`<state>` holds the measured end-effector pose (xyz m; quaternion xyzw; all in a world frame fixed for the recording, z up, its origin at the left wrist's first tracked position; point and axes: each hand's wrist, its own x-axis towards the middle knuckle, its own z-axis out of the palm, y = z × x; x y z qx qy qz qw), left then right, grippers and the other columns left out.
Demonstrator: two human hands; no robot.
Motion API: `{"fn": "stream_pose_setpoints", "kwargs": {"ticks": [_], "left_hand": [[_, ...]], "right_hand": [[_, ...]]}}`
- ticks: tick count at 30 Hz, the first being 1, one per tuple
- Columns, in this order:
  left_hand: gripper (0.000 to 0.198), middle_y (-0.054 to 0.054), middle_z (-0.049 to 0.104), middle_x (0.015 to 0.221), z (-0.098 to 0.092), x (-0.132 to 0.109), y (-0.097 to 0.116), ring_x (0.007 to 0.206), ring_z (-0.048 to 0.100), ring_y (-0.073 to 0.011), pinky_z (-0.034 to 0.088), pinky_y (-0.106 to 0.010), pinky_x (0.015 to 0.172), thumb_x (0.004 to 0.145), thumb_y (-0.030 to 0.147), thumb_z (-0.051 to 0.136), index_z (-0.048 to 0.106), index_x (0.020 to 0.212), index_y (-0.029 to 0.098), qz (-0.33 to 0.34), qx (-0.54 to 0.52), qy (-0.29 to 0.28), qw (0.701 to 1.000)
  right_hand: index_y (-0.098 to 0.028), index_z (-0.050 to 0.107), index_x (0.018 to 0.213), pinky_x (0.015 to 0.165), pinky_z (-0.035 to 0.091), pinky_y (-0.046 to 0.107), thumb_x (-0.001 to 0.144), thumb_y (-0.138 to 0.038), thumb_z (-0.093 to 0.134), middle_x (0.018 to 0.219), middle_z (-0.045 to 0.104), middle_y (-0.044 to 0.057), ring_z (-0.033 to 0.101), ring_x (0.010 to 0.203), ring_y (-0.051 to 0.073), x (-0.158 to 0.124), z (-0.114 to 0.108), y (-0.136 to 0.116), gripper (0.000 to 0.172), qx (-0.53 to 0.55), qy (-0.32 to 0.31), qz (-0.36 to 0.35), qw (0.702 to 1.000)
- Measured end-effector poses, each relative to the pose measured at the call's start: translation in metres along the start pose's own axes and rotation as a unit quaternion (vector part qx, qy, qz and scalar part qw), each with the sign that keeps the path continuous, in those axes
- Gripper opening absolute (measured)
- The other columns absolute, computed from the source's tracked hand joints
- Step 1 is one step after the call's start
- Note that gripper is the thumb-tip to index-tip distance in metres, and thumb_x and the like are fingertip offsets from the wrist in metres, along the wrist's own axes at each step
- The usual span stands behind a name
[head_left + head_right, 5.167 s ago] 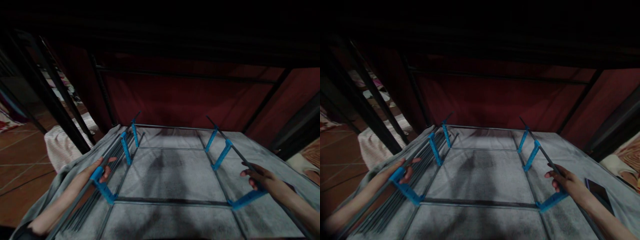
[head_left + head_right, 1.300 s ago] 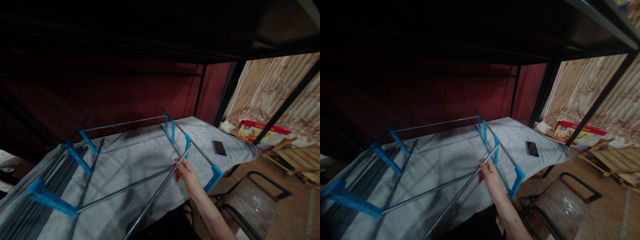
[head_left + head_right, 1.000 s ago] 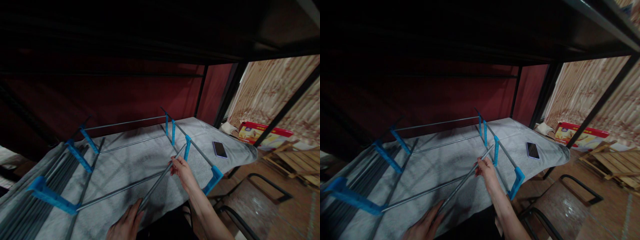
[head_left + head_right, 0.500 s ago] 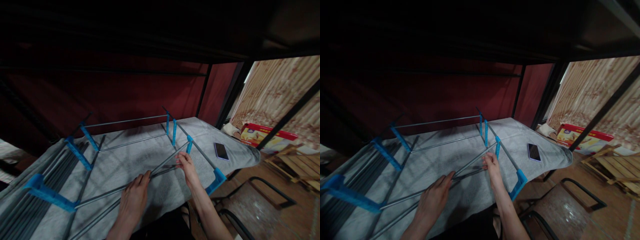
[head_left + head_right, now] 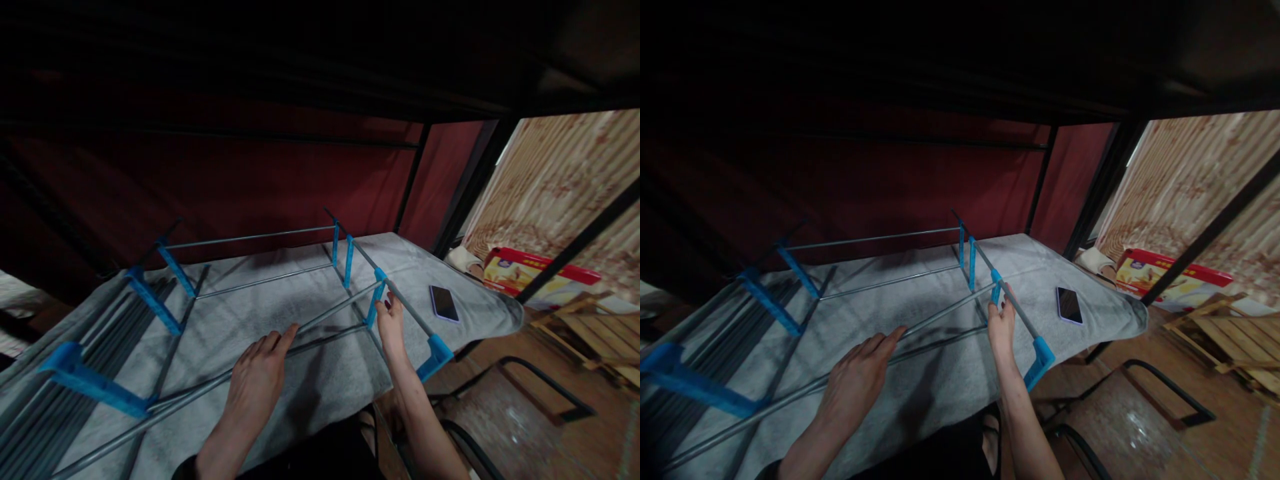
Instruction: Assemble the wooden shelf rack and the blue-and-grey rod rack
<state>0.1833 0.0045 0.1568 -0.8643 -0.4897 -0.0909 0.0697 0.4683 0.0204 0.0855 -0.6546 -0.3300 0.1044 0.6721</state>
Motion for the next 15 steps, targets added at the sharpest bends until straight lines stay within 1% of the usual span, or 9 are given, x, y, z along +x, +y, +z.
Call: {"fn": "stream_pose_setpoints", "kwargs": {"ticks": [2, 6, 10, 15], "left_hand": [[0.061, -0.006, 0.07, 0.101, 0.0, 0.003, -0.002, 0.086, 0.066, -0.0194, 0.052, -0.033, 0.081, 0.088, 0.001, 0.039, 0.053, 0.141, 0.026, -0.001, -0.001, -0.001, 1.0], [0.062, -0.006, 0.07, 0.103, 0.001, 0.008, -0.005, 0.089, 0.066, -0.021, 0.051, -0.035, 0.082, 0.087, 0.0, 0.037, 0.053, 0.141, 0.026, 0.004, 0.008, -0.002, 1.0], [0.06, -0.006, 0.07, 0.103, 0.003, 0.012, -0.007, 0.089, 0.066, -0.0212, 0.051, -0.035, 0.082, 0.088, 0.002, 0.037, 0.052, 0.141, 0.026, 0.005, 0.004, -0.001, 1.0], [0.061, -0.005, 0.069, 0.104, 0.006, 0.016, -0.012, 0.089, 0.066, -0.0205, 0.05, -0.034, 0.082, 0.089, 0.002, 0.035, 0.052, 0.142, 0.027, 0.011, -0.005, -0.004, 1.0]], "right_hand": [[-0.021, 0.051, 0.139, 0.114, 0.034, 0.044, 0.078, -0.034, 0.051, 0.142, 0.054, 0.009, 0.045, 0.135, 0.027, 0.007, 0.001, 0.0, 0.063, 0.017, -0.027, -0.019, 0.999], [-0.02, 0.061, 0.131, 0.11, 0.04, 0.043, 0.077, -0.031, 0.05, 0.125, 0.068, 0.007, 0.054, 0.126, 0.027, 0.017, 0.003, -0.003, 0.056, 0.036, -0.064, -0.056, 0.996], [-0.02, 0.063, 0.129, 0.105, 0.044, 0.046, 0.078, -0.029, 0.048, 0.118, 0.07, 0.006, 0.059, 0.119, 0.028, 0.018, 0.001, -0.006, 0.053, 0.027, -0.065, -0.057, 0.996], [-0.022, 0.06, 0.132, 0.105, 0.045, 0.043, 0.08, -0.03, 0.049, 0.118, 0.071, 0.005, 0.059, 0.118, 0.026, 0.015, -0.001, -0.007, 0.054, 0.016, -0.073, -0.065, 0.995]]}}
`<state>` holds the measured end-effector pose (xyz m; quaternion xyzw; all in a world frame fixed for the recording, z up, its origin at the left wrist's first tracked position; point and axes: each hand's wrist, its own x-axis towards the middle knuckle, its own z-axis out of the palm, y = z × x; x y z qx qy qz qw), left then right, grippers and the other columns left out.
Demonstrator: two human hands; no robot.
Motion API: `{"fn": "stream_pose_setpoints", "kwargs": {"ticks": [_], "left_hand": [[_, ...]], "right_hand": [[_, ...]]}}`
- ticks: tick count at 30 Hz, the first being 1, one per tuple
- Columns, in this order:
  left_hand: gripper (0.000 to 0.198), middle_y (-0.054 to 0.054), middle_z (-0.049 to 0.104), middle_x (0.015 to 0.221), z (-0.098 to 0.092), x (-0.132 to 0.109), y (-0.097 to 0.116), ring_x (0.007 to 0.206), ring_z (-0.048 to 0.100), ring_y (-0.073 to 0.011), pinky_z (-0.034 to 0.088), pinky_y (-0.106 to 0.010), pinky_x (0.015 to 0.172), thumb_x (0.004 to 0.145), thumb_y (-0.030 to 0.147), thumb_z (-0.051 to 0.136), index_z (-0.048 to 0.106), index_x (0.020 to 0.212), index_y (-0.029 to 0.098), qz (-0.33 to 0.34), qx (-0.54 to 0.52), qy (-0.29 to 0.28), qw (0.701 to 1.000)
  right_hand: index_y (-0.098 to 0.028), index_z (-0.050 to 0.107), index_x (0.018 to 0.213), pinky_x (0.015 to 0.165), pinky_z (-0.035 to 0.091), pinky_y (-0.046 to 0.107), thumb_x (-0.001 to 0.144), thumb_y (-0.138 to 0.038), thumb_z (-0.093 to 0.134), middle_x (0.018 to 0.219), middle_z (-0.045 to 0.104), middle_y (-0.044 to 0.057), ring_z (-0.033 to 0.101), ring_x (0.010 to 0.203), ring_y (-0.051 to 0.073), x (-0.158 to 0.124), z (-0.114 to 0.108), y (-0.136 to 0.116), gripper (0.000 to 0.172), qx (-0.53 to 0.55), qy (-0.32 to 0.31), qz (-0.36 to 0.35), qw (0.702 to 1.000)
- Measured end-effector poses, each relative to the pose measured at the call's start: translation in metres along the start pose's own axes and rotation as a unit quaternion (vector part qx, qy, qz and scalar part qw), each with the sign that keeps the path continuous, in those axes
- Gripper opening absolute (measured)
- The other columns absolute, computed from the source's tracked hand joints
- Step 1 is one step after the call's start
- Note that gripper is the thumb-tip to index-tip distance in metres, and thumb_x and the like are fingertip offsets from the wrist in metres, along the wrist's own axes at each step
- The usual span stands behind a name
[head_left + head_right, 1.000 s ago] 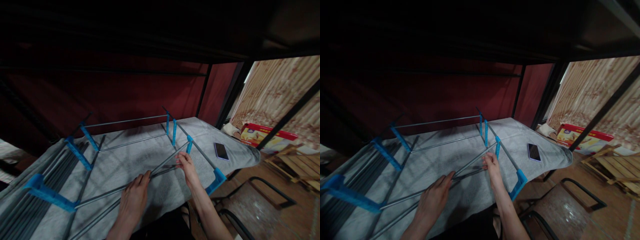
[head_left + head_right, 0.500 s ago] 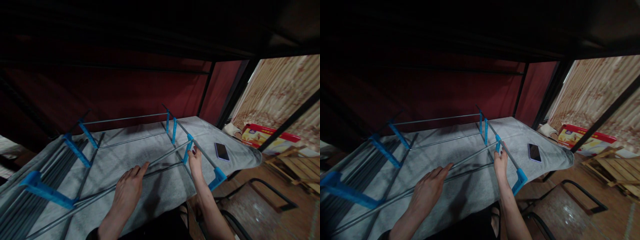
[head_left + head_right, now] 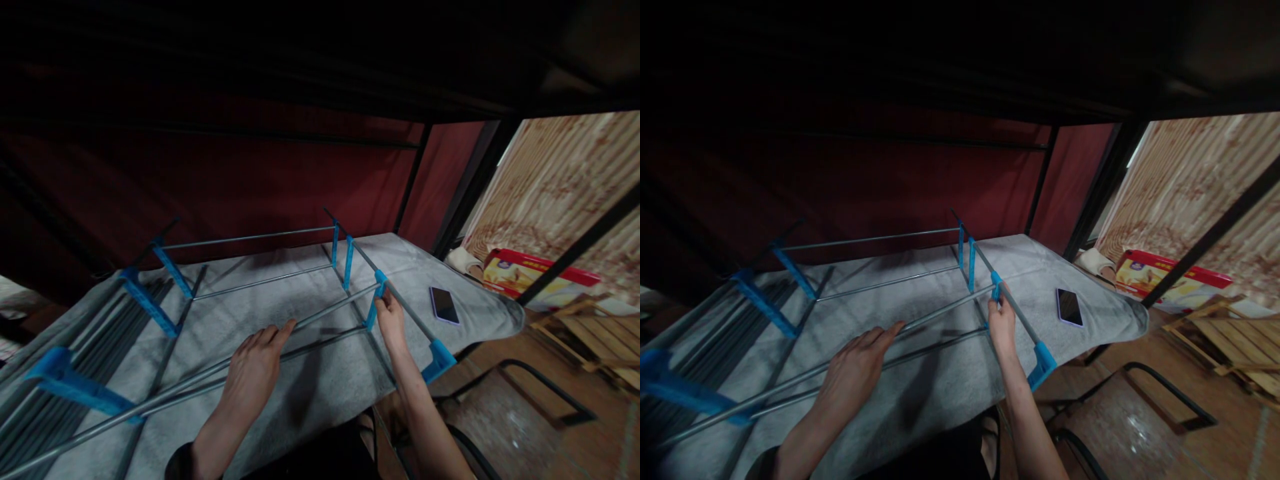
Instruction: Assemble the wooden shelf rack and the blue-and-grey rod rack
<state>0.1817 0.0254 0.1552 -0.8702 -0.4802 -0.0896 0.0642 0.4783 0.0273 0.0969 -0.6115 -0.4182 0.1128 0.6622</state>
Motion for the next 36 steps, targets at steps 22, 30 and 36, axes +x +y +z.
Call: {"fn": "stream_pose_setpoints", "kwargs": {"ticks": [22, 30, 36], "left_hand": [[0.062, -0.005, 0.069, 0.099, -0.007, 0.018, -0.019, 0.089, 0.065, -0.0204, 0.049, -0.034, 0.083, 0.086, 0.0, 0.038, 0.053, 0.139, 0.028, 0.046, -0.014, 0.039, 0.998], [0.062, -0.005, 0.069, 0.101, -0.004, 0.021, -0.021, 0.089, 0.065, -0.0199, 0.049, -0.034, 0.083, 0.086, -0.001, 0.038, 0.054, 0.139, 0.027, 0.051, -0.022, 0.029, 0.998], [0.063, -0.005, 0.069, 0.104, 0.004, 0.02, -0.024, 0.091, 0.066, -0.02, 0.05, -0.034, 0.085, 0.086, -0.001, 0.037, 0.053, 0.14, 0.027, 0.059, -0.022, 0.038, 0.997]], "right_hand": [[-0.02, 0.062, 0.129, 0.11, 0.04, 0.046, 0.08, -0.034, 0.055, 0.132, 0.064, 0.009, 0.056, 0.125, 0.028, -0.002, 0.0, 0.01, 0.051, -0.028, 0.013, 0.021, 0.999], [-0.022, 0.062, 0.13, 0.109, 0.041, 0.045, 0.079, -0.033, 0.055, 0.129, 0.066, 0.008, 0.055, 0.127, 0.029, -0.005, 0.0, 0.006, 0.052, -0.021, 0.02, 0.02, 0.999], [-0.022, 0.061, 0.131, 0.108, 0.043, 0.045, 0.079, -0.032, 0.054, 0.126, 0.068, 0.007, 0.057, 0.124, 0.029, -0.006, 0.0, -0.001, 0.054, -0.024, 0.018, 0.02, 0.999]]}}
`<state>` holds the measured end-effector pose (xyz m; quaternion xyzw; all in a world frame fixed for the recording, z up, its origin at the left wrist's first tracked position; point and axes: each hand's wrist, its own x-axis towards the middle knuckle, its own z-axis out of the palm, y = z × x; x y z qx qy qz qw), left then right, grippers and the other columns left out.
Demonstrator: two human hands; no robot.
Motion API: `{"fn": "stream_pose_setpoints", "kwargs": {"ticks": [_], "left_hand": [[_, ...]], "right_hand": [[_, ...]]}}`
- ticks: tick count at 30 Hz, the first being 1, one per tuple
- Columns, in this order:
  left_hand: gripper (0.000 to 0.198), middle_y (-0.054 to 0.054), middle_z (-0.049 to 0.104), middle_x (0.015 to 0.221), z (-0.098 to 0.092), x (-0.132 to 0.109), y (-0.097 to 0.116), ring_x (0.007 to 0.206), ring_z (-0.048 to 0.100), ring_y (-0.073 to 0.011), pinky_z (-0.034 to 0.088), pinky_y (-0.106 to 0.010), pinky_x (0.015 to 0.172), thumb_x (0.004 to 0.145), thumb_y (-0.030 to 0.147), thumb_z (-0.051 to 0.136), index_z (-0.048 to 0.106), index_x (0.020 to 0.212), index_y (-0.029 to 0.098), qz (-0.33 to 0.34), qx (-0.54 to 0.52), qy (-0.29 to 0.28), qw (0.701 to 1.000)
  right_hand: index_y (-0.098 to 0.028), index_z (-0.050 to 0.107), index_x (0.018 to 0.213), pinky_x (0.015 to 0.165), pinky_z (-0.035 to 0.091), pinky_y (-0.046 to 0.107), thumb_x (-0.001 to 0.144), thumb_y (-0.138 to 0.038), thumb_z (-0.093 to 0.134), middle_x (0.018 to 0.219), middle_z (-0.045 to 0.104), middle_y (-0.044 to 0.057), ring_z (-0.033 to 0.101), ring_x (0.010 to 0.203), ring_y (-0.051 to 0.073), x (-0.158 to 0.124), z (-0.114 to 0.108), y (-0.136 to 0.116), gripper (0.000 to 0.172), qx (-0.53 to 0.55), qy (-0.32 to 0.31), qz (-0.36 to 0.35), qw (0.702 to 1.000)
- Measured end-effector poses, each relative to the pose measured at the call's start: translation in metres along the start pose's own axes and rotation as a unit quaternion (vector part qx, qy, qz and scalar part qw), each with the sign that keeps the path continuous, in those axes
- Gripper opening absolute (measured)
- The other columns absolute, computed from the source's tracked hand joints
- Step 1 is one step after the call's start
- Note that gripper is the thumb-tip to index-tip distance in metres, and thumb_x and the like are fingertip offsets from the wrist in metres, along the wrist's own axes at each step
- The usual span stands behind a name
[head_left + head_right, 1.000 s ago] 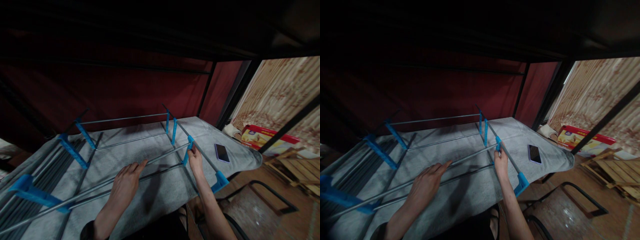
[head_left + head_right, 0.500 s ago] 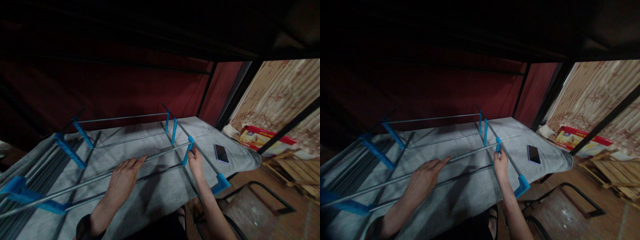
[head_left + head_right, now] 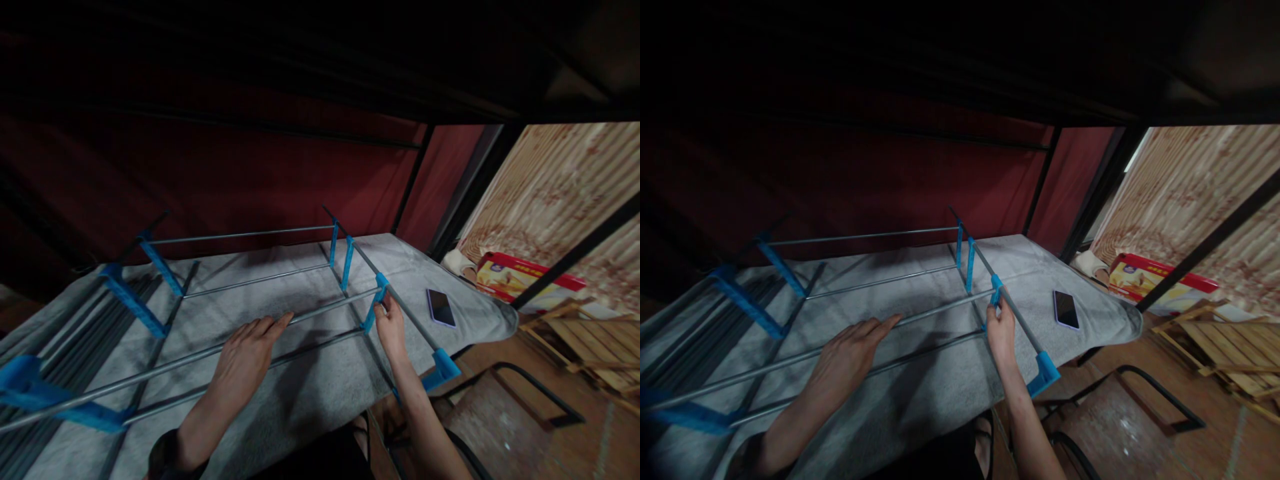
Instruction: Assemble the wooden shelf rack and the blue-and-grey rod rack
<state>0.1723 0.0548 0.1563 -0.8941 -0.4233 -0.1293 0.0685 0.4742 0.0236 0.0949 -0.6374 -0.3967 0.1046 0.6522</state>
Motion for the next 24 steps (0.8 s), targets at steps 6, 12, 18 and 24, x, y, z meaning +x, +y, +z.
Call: {"fn": "stream_pose_setpoints", "kwargs": {"ticks": [6, 12, 18, 24], "left_hand": [[0.064, -0.006, 0.07, 0.104, -0.005, 0.006, -0.002, 0.092, 0.066, -0.0197, 0.05, -0.033, 0.085, 0.084, -0.001, 0.038, 0.054, 0.139, 0.027, 0.007, -0.002, -0.005, 1.0], [0.058, -0.006, 0.07, 0.106, -0.014, 0.013, -0.009, 0.094, 0.067, -0.02, 0.052, -0.033, 0.084, 0.09, 0.003, 0.036, 0.053, 0.14, 0.026, 0.033, 0.017, -0.013, 0.999], [0.061, -0.007, 0.069, 0.114, -0.015, 0.012, -0.008, 0.096, 0.069, -0.0181, 0.053, -0.028, 0.081, 0.088, 0.001, 0.036, 0.052, 0.141, 0.027, 0.036, 0.013, -0.018, 0.999], [0.063, -0.007, 0.07, 0.113, -0.016, 0.013, -0.003, 0.093, 0.07, -0.0179, 0.053, -0.027, 0.078, 0.086, -0.001, 0.038, 0.052, 0.141, 0.027, 0.024, 0.009, -0.028, 0.999]], "right_hand": [[-0.024, 0.063, 0.129, 0.107, 0.043, 0.046, 0.078, -0.032, 0.055, 0.124, 0.069, 0.006, 0.057, 0.123, 0.029, -0.001, -0.002, -0.005, 0.052, -0.007, 0.001, -0.001, 1.0], [-0.025, 0.067, 0.123, 0.103, 0.046, 0.044, 0.077, -0.029, 0.053, 0.115, 0.072, 0.004, 0.059, 0.119, 0.03, -0.001, -0.005, -0.004, 0.049, -0.014, -0.015, 0.006, 1.0], [-0.025, 0.069, 0.118, 0.1, 0.047, 0.043, 0.074, -0.027, 0.051, 0.112, 0.073, 0.004, 0.061, 0.113, 0.028, -0.001, -0.004, 0.001, 0.047, -0.031, -0.002, 0.002, 1.0], [-0.024, 0.066, 0.122, 0.101, 0.044, 0.043, 0.073, -0.025, 0.05, 0.12, 0.07, 0.005, 0.061, 0.112, 0.027, -0.001, -0.001, 0.002, 0.052, -0.036, 0.001, 0.004, 0.999]]}}
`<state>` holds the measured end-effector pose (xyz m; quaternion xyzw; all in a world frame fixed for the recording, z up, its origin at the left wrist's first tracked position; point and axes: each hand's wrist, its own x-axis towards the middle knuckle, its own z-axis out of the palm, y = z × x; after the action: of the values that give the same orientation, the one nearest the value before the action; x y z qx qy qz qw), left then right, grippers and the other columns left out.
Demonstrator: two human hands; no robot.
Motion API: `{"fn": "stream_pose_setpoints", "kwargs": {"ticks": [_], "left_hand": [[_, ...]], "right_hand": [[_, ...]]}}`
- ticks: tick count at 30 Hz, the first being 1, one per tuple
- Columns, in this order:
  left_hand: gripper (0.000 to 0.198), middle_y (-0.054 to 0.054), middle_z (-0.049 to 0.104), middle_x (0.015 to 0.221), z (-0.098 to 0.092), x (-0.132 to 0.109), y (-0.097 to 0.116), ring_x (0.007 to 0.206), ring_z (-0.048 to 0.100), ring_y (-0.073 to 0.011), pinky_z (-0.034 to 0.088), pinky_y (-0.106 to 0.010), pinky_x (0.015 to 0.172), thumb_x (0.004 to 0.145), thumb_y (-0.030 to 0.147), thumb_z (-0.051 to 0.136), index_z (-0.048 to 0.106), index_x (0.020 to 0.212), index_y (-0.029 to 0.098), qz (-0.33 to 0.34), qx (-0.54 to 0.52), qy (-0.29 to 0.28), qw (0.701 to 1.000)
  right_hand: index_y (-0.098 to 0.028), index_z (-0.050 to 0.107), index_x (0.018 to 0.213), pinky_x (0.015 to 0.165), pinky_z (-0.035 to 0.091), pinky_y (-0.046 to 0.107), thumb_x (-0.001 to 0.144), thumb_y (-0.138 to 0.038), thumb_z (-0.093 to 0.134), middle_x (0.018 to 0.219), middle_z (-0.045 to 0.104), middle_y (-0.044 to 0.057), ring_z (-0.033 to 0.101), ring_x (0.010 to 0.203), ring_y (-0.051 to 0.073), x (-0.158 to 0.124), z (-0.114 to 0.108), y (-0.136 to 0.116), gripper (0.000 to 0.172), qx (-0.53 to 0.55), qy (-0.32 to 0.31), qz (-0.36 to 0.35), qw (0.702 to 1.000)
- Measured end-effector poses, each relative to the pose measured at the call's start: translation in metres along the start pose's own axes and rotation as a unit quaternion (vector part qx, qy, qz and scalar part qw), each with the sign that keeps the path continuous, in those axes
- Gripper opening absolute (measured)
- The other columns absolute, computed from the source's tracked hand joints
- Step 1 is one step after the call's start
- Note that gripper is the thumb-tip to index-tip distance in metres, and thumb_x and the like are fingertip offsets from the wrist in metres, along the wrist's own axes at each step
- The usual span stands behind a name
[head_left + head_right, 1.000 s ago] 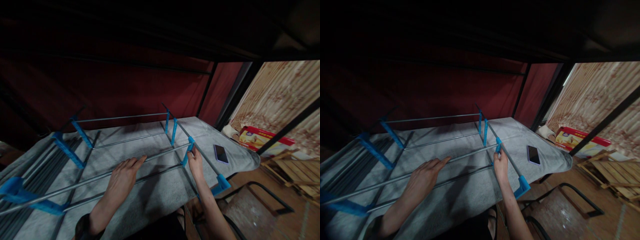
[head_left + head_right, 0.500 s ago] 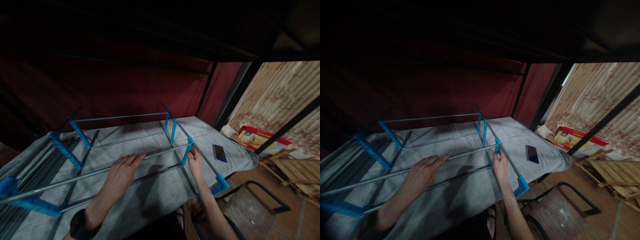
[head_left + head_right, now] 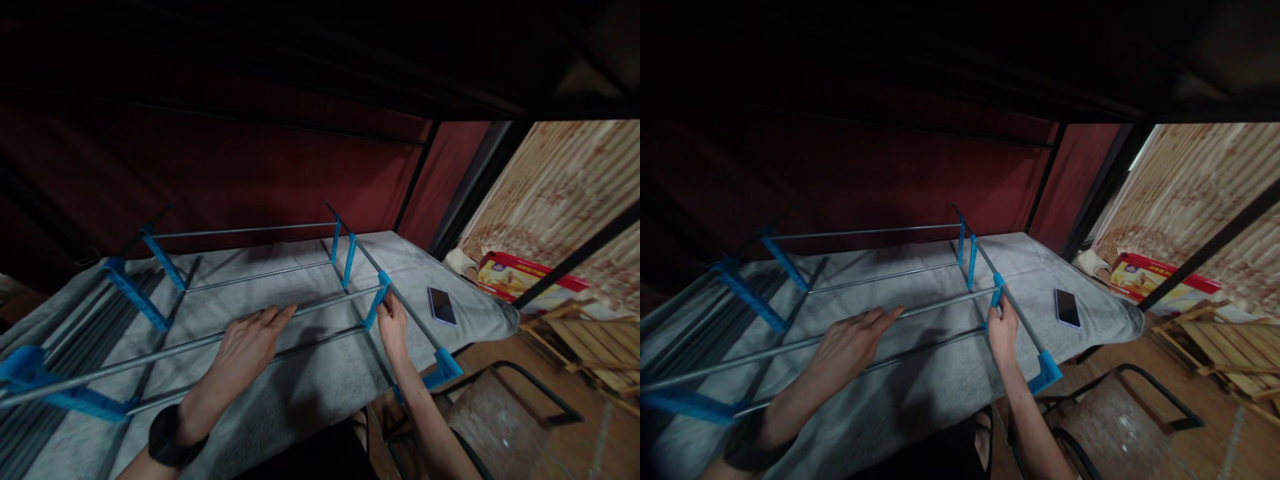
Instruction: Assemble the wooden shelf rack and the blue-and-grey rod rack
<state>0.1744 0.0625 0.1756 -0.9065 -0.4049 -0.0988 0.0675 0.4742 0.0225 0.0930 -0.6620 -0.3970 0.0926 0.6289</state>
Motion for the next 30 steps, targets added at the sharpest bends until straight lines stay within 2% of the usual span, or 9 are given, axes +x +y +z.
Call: {"fn": "stream_pose_setpoints", "kwargs": {"ticks": [7, 12, 15, 18, 19, 21, 25, 27, 30], "left_hand": [[0.062, -0.007, 0.07, 0.116, 0.003, 0.003, -0.003, 0.094, 0.069, -0.0183, 0.052, -0.028, 0.079, 0.085, 0.0, 0.039, 0.054, 0.14, 0.027, 0.002, -0.022, 0.01, 1.0], [0.059, -0.006, 0.069, 0.114, 0.005, 0.001, -0.001, 0.098, 0.067, -0.019, 0.05, -0.03, 0.083, 0.088, 0.002, 0.04, 0.052, 0.139, 0.027, 0.013, -0.023, 0.021, 0.999], [0.055, -0.006, 0.067, 0.108, 0.005, -0.006, 0.004, 0.098, 0.064, -0.0202, 0.049, -0.033, 0.088, 0.09, 0.003, 0.041, 0.05, 0.139, 0.025, 0.003, -0.011, 0.04, 0.999], [0.06, -0.007, 0.065, 0.111, 0.004, -0.014, 0.008, 0.101, 0.062, -0.0206, 0.046, -0.035, 0.092, 0.088, 0.0, 0.042, 0.044, 0.143, 0.024, 0.005, -0.007, 0.052, 0.999], [0.063, -0.007, 0.065, 0.112, 0.003, -0.017, 0.008, 0.102, 0.061, -0.0205, 0.045, -0.035, 0.093, 0.087, -0.001, 0.042, 0.042, 0.145, 0.023, 0.007, -0.009, 0.054, 0.998], [0.064, -0.007, 0.064, 0.114, 0.001, -0.019, 0.008, 0.102, 0.06, -0.02, 0.043, -0.035, 0.096, 0.087, -0.002, 0.041, 0.039, 0.146, 0.022, 0.006, -0.016, 0.053, 0.998], [0.057, -0.008, 0.062, 0.122, -0.002, -0.028, 0.009, 0.109, 0.058, -0.0208, 0.04, -0.038, 0.102, 0.091, 0.001, 0.039, 0.041, 0.145, 0.02, -0.023, -0.019, 0.08, 0.996], [0.056, -0.009, 0.059, 0.13, -0.007, -0.042, 0.013, 0.118, 0.054, -0.022, 0.036, -0.04, 0.108, 0.091, 0.003, 0.042, 0.041, 0.145, 0.02, -0.05, -0.019, 0.113, 0.992], [0.05, -0.009, 0.058, 0.136, -0.025, -0.081, 0.017, 0.125, 0.051, -0.0247, 0.032, -0.044, 0.112, 0.093, 0.012, 0.048, 0.045, 0.143, 0.019, -0.094, -0.019, 0.162, 0.982]], "right_hand": [[-0.023, 0.067, 0.116, 0.103, 0.043, 0.044, 0.072, -0.025, 0.051, 0.117, 0.07, 0.005, 0.06, 0.112, 0.028, -0.003, -0.001, -0.002, 0.047, -0.01, 0.011, 0.004, 1.0], [-0.022, 0.068, 0.11, 0.105, 0.041, 0.044, 0.074, -0.029, 0.05, 0.118, 0.069, 0.007, 0.059, 0.113, 0.027, -0.001, -0.006, 0.0, 0.041, 0.025, -0.022, 0.007, 0.999], [-0.021, 0.059, 0.127, 0.104, 0.042, 0.044, 0.076, -0.031, 0.053, 0.129, 0.063, 0.009, 0.057, 0.119, 0.027, -0.015, -0.007, 0.002, 0.053, 0.053, -0.021, 0.029, 0.998], [-0.023, 0.047, 0.139, 0.101, 0.046, 0.044, 0.08, -0.033, 0.054, 0.137, 0.055, 0.012, 0.056, 0.119, 0.027, -0.045, -0.006, -0.003, 0.061, 0.04, 0.005, 0.022, 0.999], [-0.023, 0.048, 0.138, 0.101, 0.045, 0.045, 0.082, -0.033, 0.054, 0.136, 0.054, 0.012, 0.056, 0.119, 0.026, -0.057, -0.006, -0.009, 0.057, 0.021, 0.004, -0.006, 1.0], [-0.023, 0.051, 0.133, 0.103, 0.044, 0.049, 0.086, -0.032, 0.052, 0.133, 0.054, 0.011, 0.054, 0.121, 0.027, -0.078, -0.005, -0.025, 0.048, -0.022, -0.04, -0.093, 0.995], [-0.023, 0.055, 0.128, 0.106, 0.042, 0.052, 0.093, -0.024, 0.045, 0.134, 0.052, 0.012, 0.049, 0.128, 0.027, -0.099, 0.008, -0.072, 0.037, -0.085, -0.144, -0.26, 0.951], [-0.022, 0.052, 0.131, 0.106, 0.042, 0.052, 0.094, -0.02, 0.042, 0.135, 0.051, 0.012, 0.048, 0.129, 0.026, -0.1, 0.022, -0.09, 0.038, -0.105, -0.163, -0.313, 0.93], [-0.022, 0.05, 0.134, 0.107, 0.041, 0.053, 0.094, -0.015, 0.039, 0.137, 0.051, 0.013, 0.046, 0.131, 0.027, -0.099, 0.047, -0.105, 0.042, -0.136, -0.202, -0.386, 0.89]]}}
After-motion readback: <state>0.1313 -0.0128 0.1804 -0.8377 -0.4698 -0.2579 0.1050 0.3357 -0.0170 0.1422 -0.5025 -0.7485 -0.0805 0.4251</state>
